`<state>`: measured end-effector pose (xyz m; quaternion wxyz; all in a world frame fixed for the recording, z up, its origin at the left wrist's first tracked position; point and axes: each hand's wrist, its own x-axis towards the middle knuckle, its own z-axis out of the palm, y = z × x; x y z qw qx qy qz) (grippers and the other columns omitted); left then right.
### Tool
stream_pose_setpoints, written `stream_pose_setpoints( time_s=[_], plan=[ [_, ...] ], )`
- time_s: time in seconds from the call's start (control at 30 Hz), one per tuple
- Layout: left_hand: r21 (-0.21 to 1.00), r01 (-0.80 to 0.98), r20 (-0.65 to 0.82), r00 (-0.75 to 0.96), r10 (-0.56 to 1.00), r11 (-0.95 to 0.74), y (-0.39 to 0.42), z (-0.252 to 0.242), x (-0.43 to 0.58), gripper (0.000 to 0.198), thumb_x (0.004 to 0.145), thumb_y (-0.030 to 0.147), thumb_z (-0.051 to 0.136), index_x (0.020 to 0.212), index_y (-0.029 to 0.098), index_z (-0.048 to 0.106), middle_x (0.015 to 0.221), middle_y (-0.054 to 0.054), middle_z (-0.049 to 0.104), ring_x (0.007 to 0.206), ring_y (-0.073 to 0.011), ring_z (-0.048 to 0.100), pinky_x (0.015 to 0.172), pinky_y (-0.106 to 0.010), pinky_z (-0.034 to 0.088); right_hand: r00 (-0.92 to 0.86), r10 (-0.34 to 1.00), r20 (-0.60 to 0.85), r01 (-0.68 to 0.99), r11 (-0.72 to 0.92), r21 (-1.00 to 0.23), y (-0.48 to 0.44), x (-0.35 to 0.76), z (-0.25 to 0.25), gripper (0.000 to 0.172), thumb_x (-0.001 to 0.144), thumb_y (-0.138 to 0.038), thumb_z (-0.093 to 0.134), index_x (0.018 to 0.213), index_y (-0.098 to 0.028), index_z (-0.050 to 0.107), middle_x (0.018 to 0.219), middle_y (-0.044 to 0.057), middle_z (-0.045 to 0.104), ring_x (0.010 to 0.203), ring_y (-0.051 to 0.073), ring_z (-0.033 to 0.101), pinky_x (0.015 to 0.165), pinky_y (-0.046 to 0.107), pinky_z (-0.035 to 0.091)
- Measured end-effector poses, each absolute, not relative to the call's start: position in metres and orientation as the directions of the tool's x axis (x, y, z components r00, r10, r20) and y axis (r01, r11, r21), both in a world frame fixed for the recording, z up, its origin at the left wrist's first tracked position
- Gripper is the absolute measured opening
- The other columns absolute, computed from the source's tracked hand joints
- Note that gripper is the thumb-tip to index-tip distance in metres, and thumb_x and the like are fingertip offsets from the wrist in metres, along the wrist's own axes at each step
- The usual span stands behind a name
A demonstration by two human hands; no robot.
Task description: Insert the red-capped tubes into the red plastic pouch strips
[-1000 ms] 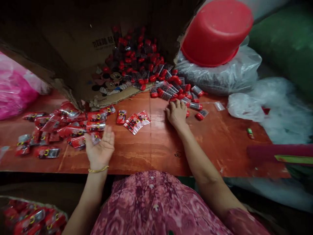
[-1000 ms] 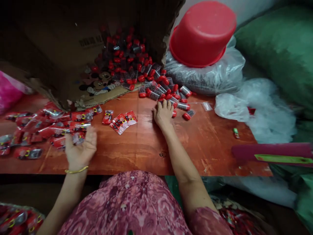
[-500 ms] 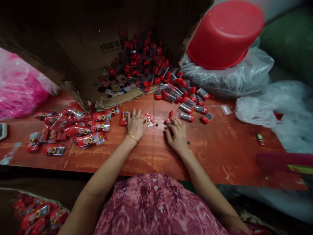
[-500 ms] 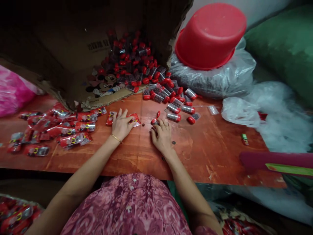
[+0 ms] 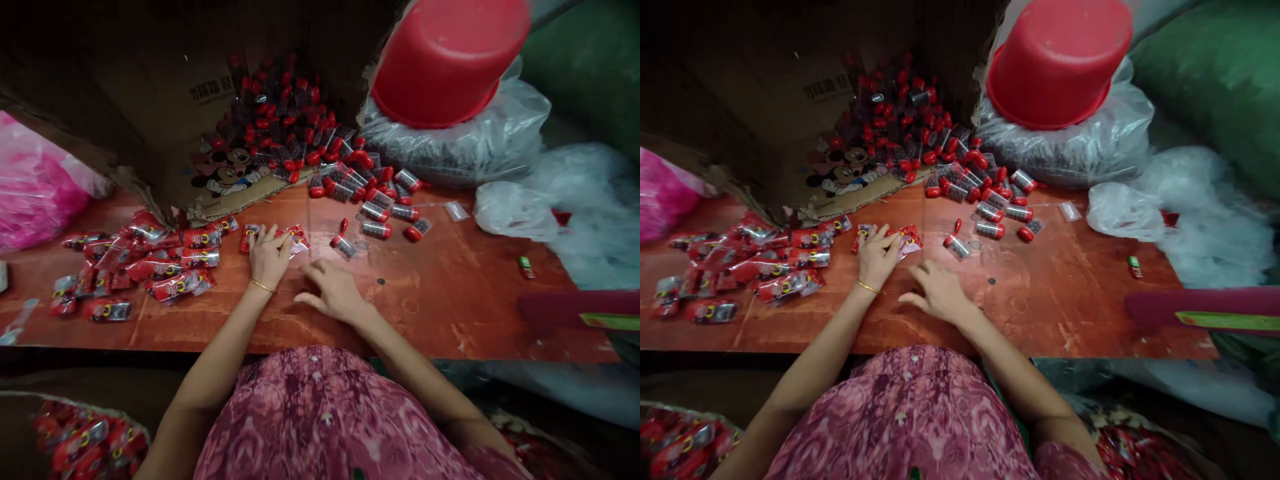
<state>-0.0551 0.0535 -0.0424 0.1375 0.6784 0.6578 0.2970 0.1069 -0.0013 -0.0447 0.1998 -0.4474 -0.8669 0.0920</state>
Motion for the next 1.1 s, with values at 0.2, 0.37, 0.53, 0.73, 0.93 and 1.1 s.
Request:
stream_pose_setpoints(
  time_s=[0.2,0.37,0.53,0.73,0.93,1.1],
  plan=[
    [0.721,0.673,0.346,-0.146,0.927,-0.164,0.043,-0.039,-0.066,0.028,0.082,0.032,0.052,0.096,0.018,0.071,0.111,-0.013,0.066,0.108,-0.0247,0.059,0.097,-0.042,0.041,-0.558,0.824,0.099,0.809,0.567,-0.154,-0.017,0.092,-0.071,0.028,0.090,-0.035,0.044,0.078,-0.016,0.061,0.067,0.008,0.063,0.062,0.018,0.058,0.055,0.026,0.034],
    [0.842,0.496,0.336,-0.177,0.925,-0.211,0.032,-0.031,-0.068,0.028,0.083,0.031,0.052,0.100,0.018,0.069,0.104,-0.009,0.069,0.097,-0.0195,0.065,0.091,-0.033,0.049,-0.443,0.881,0.168,0.782,0.471,-0.407,0.014,0.113,-0.065,0.020,0.088,-0.028,0.048,0.076,-0.015,0.058,0.068,0.006,0.065,0.060,0.015,0.059,0.055,0.023,0.038],
    [0.838,0.509,0.325,-0.175,0.929,-0.197,0.032,-0.029,-0.068,0.026,0.083,0.029,0.053,0.101,0.019,0.069,0.106,-0.009,0.068,0.098,-0.0197,0.064,0.092,-0.034,0.048,-0.299,0.951,0.083,0.759,0.290,-0.583,0.095,0.100,-0.032,0.011,0.083,-0.020,0.053,0.075,-0.016,0.060,0.070,0.005,0.066,0.062,0.016,0.060,0.055,0.023,0.038],
    [0.813,0.571,0.292,-0.226,0.929,-0.117,0.037,-0.031,-0.070,0.026,0.081,0.031,0.054,0.098,0.020,0.070,0.113,-0.012,0.065,0.105,-0.0232,0.061,0.095,-0.038,0.046,-0.171,0.938,0.301,0.545,0.345,-0.764,0.173,0.035,0.040,0.034,0.087,-0.041,0.046,0.110,-0.017,0.054,0.093,0.007,0.066,0.076,0.017,0.061,0.068,0.027,0.043],
    [0.814,0.572,0.348,-0.347,0.871,-0.097,0.042,-0.026,-0.076,0.027,0.082,0.032,0.053,0.098,0.018,0.070,0.117,-0.013,0.062,0.108,-0.0229,0.059,0.096,-0.037,0.045,-0.219,0.970,0.103,0.634,0.222,-0.740,0.109,0.049,0.038,0.052,0.084,-0.060,0.037,0.066,-0.017,0.058,0.057,0.003,0.055,0.062,0.015,0.054,0.060,0.025,0.037],
    [0.781,0.605,0.370,-0.253,0.894,-0.152,0.040,-0.029,-0.062,0.029,0.083,0.032,0.050,0.098,0.017,0.070,0.123,-0.014,0.058,0.113,-0.0241,0.056,0.098,-0.037,0.042,-0.238,0.971,-0.006,0.174,0.036,-0.984,0.064,0.061,-0.017,0.046,0.075,-0.061,0.048,0.066,-0.017,0.056,0.061,-0.001,0.052,0.057,0.011,0.047,0.055,0.023,0.036]
  ],
)
